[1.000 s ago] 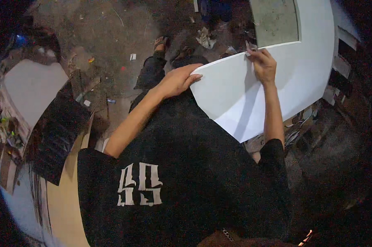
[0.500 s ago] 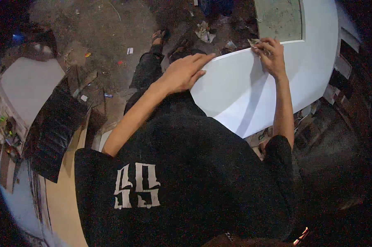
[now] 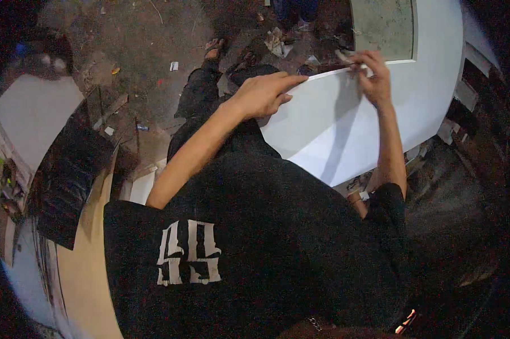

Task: The person applies adhesive strips to the edges of white panels by hand and using a small scraping tool.

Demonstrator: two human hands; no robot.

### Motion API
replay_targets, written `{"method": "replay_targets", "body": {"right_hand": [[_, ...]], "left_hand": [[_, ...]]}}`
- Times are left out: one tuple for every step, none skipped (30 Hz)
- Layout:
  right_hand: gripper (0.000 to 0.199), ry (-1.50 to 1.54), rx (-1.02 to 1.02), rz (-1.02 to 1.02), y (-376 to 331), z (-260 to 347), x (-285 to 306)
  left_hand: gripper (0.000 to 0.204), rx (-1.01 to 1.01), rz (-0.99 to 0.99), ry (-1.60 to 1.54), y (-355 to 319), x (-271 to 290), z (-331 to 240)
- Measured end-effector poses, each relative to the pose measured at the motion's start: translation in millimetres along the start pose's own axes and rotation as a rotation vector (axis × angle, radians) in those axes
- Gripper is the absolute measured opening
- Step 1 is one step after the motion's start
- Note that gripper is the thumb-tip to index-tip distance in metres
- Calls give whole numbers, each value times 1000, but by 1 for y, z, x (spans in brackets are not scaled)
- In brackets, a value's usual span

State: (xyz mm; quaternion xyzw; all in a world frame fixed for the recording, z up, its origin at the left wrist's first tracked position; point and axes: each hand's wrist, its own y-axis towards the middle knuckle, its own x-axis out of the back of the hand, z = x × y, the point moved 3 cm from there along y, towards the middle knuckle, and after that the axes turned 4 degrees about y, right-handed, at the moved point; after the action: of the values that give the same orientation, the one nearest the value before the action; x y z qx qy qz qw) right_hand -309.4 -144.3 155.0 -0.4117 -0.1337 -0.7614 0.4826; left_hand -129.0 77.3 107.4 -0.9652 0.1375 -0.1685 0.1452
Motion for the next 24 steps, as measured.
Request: {"method": "replay_targets", "body": {"right_hand": [[21, -71, 0, 16, 1, -2, 10], [21, -142, -1, 32, 2, -3, 15], [23, -120, -16, 76, 1, -5, 13], [26, -97, -30, 121, 2, -4, 9], [29, -78, -39, 165, 4, -2, 8], [29, -28, -89, 130, 3, -1, 8], [30, 21, -140, 95, -1, -3, 7], [30, 71, -190, 61, -3, -6, 7], [27, 11, -124, 83, -3, -8, 9], [24, -49, -62, 103, -2, -9, 11], [21, -110, 1, 125, -3, -10, 12], [20, -138, 8, 134, -4, -12, 14], [20, -164, 15, 145, -4, -12, 14], [19, -190, 23, 157, -5, -13, 15], [24, -177, 11, 172, -6, -17, 15], [30, -162, -3, 186, -8, -23, 14], [35, -148, -17, 200, -9, -30, 13], [36, -111, -17, 204, -9, -36, 13], [37, -73, -16, 210, -6, -38, 12], [38, -35, -16, 215, -4, -38, 12], [36, -48, 47, 193, -6, -36, 7], [34, -57, 117, 170, -3, -29, -7], [33, -67, 179, 150, -4, -22, -16], [29, -77, 143, 191, -3, -19, -18]], "left_hand": [[56, -3, 42, -10, 4, 0, 0], [58, -43, 51, 5, 10, -1, 1], [59, -82, 61, 21, 20, -1, 4], [60, -122, 70, 36, 28, -5, 7], [61, -142, 49, 21, 39, -9, 5], [62, -163, 27, 5, 50, -15, -1], [62, -184, 7, -11, 56, -16, -7], [62, -147, 46, 22, 59, -16, -9], [63, -110, 84, 56, 62, -15, -10], [63, -76, 126, 89, 63, -15, -11], [63, -86, 108, 89, 64, -17, -10], [62, -95, 90, 88, 63, -17, -10], [62, -101, 72, 87, 63, -18, -9], [62, -101, 71, 83, 63, -18, -8], [61, -100, 70, 79, 63, -18, -6], [61, -99, 70, 75, 63, -17, -7], [61, -87, 90, 62, 64, -17, -8], [61, -74, 110, 49, 64, -16, -9], [61, -60, 129, 35, 64, -16, -9], [60, -96, 79, 21, 64, -18, -8], [60, -132, 30, 8, 64, -21, -7], [60, -162, -24, -1, 64, -22, -4], [59, -155, -28, -22, 64, -24, -1], [59, -149, -32, -43, 63, -25, 1]]}}
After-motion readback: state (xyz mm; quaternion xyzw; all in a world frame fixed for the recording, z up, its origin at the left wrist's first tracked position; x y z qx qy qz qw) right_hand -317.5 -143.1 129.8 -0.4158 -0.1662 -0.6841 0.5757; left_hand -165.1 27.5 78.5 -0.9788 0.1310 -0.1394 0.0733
